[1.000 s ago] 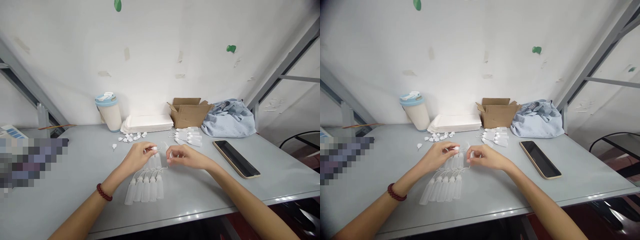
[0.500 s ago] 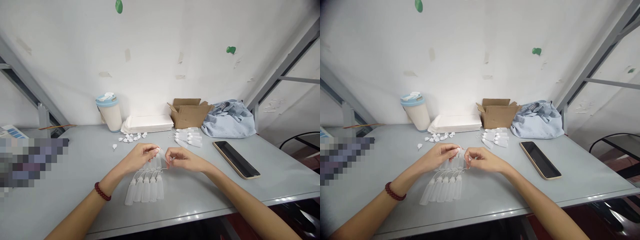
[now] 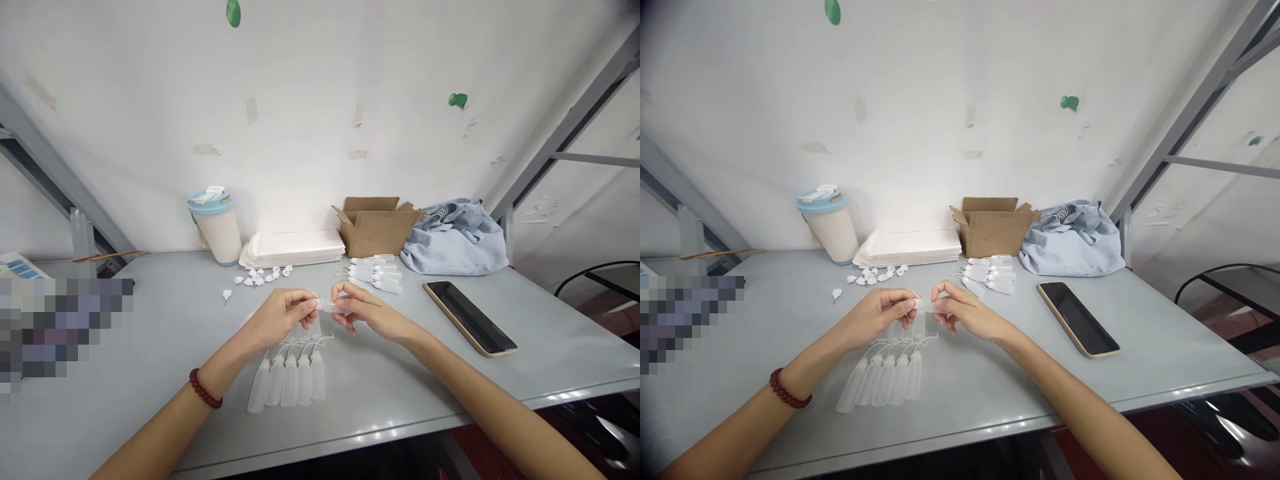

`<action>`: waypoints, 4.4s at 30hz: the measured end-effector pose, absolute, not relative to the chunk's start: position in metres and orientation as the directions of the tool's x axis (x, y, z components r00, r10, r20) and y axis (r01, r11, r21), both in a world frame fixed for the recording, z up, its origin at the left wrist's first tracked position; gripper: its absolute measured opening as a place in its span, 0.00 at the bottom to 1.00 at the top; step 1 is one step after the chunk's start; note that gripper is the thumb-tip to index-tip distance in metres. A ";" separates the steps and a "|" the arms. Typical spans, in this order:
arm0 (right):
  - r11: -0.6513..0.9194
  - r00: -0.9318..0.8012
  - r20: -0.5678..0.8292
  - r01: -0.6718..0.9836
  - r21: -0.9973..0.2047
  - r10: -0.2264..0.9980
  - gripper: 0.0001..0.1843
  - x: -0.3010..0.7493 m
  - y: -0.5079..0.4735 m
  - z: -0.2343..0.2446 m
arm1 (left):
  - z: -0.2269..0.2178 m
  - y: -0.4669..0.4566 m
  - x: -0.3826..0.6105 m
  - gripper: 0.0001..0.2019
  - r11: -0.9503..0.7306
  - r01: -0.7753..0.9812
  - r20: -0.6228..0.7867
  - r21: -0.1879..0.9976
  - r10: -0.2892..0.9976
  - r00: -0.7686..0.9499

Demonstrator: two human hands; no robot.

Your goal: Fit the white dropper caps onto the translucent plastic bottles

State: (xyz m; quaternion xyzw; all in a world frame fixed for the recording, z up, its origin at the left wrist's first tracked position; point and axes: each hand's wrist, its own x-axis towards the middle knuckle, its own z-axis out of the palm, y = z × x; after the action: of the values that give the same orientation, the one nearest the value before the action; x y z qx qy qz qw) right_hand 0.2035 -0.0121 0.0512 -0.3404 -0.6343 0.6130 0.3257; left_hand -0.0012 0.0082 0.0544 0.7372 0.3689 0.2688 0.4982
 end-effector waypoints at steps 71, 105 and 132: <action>0.165 -0.295 0.129 0.098 -0.981 0.947 0.14 0.197 -0.011 0.040 | 0.047 0.002 0.008 0.10 -0.264 0.208 0.171 0.942 0.908 0.382; 0.185 -0.299 0.166 0.035 -0.982 0.940 0.17 0.199 -0.009 0.040 | 0.051 -0.010 0.015 0.20 -0.364 0.404 0.145 0.839 0.866 0.479; 0.030 -0.307 0.047 -0.061 -0.998 0.951 0.19 0.196 -0.010 0.039 | 0.044 -0.014 0.017 0.16 -0.639 0.517 0.373 0.570 0.762 0.530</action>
State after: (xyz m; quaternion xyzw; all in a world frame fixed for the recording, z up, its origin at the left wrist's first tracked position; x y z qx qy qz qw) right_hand 0.1962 -0.0100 0.0394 -0.3918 -0.5673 0.5758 0.4394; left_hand 0.0172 -0.0140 0.0445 0.8516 0.3755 0.3070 0.1991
